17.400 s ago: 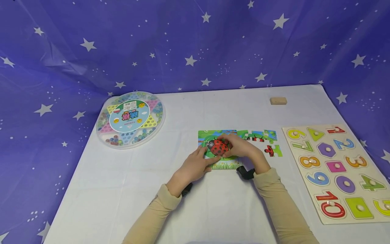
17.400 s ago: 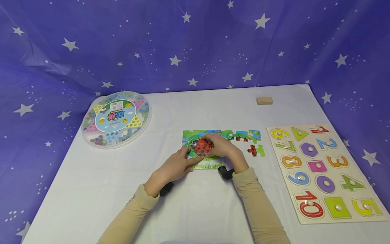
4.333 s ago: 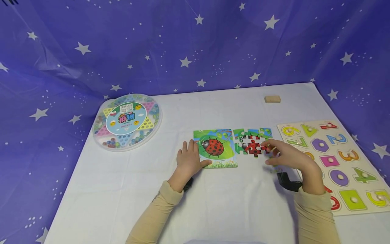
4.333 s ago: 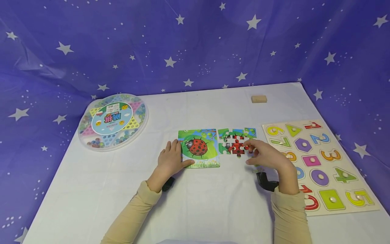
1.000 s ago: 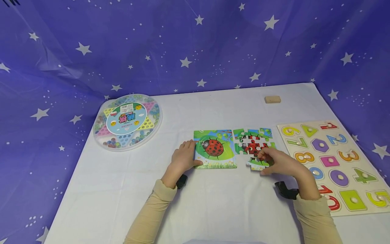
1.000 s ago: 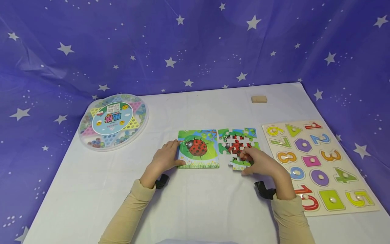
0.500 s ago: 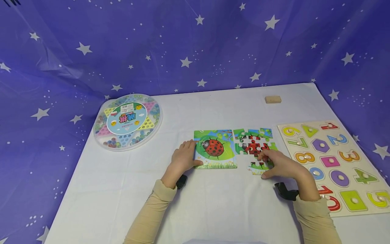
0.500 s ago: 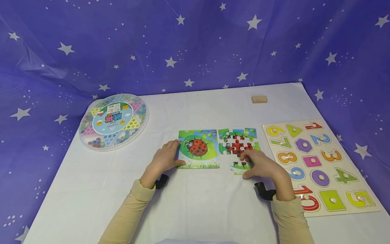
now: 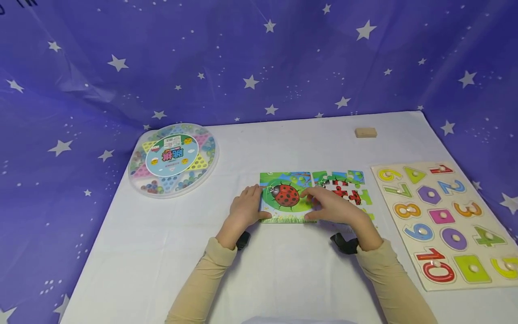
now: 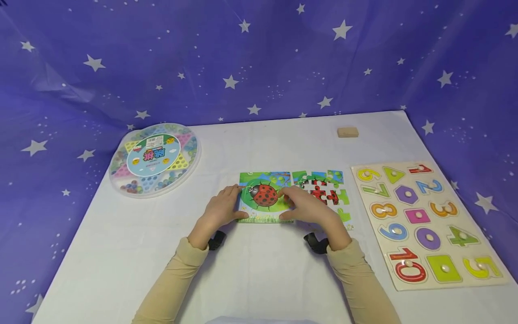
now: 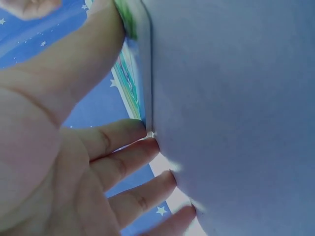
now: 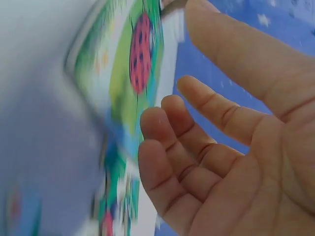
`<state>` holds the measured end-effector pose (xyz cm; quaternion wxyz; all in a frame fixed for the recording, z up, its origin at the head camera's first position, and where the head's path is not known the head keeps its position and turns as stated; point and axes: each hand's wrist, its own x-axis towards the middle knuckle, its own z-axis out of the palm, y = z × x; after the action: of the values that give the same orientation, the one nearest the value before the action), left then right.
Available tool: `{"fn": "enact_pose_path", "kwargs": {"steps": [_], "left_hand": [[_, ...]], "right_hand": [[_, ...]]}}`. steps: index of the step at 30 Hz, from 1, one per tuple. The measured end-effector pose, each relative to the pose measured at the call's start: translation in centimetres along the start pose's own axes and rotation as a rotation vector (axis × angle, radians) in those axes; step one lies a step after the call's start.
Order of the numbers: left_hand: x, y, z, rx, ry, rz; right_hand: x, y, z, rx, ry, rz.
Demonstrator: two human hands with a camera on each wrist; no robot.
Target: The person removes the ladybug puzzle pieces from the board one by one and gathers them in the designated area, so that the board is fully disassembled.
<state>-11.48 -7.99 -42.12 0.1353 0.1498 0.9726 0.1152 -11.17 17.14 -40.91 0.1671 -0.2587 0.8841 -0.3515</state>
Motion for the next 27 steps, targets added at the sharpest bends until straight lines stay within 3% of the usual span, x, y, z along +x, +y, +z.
{"fn": "enact_pose_path", "kwargs": {"steps": [7, 10, 16, 27], "left_hand": [[0.1, 0.0, 0.2, 0.022, -0.006, 0.014], [0.1, 0.0, 0.1, 0.039, -0.019, 0.021], [-0.1, -0.1, -0.3, 0.048, -0.04, 0.056], [-0.2, -0.7, -0.4, 0.053, -0.058, 0.094]], "right_hand": [[3.4, -1.2, 2.1, -0.015, -0.106, -0.13], [4.4, -1.6, 2.8, -0.07, -0.136, -0.131], [4.9, -2.3, 3.3, -0.151, -0.167, -0.052], [5.3, -2.4, 3.6, -0.065, -0.124, -0.098]]}}
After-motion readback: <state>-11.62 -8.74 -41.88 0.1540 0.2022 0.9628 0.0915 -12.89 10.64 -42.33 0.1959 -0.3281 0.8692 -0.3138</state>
